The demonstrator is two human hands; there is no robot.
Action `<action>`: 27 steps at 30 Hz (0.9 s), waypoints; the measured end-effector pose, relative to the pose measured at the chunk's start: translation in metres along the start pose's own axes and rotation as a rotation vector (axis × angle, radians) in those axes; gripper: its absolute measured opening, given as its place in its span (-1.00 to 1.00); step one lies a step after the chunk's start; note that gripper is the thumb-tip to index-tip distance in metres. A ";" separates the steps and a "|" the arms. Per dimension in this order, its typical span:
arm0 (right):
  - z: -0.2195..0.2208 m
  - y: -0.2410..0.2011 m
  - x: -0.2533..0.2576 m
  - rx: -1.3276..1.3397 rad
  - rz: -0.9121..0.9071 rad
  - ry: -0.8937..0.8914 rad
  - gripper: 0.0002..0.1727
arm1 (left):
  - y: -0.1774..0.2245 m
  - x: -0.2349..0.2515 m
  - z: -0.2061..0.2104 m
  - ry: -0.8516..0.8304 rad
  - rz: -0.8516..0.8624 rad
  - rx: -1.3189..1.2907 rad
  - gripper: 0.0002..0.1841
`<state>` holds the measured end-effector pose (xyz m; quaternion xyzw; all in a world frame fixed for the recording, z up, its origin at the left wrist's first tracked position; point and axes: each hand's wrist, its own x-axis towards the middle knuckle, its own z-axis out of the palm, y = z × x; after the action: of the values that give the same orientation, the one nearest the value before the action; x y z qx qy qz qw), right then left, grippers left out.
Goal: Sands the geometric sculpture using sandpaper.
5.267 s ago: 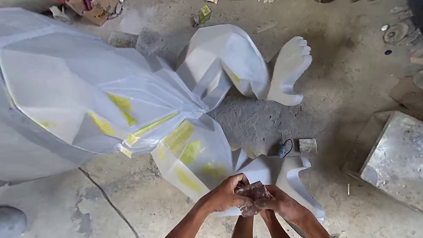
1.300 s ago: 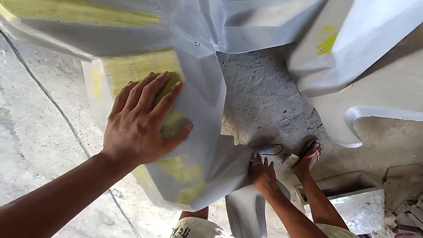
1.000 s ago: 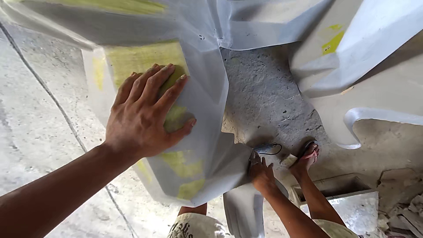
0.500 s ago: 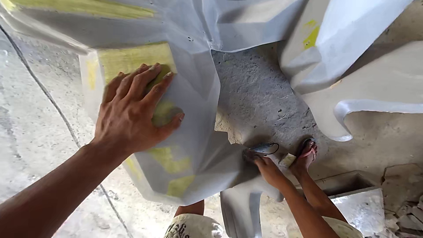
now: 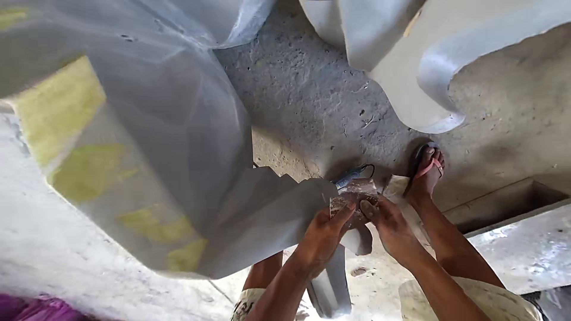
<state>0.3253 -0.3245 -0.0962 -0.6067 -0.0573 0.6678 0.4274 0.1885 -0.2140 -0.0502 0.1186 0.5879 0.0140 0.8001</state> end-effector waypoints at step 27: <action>0.038 0.065 -0.009 -0.157 -0.212 0.620 -0.39 | -0.093 0.000 -0.020 0.148 0.480 1.396 -0.38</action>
<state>0.2587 -0.3542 -0.1186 -0.8027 -0.0387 0.3968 0.4436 0.1592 -0.3008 -0.0753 0.7236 0.4702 -0.1807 0.4719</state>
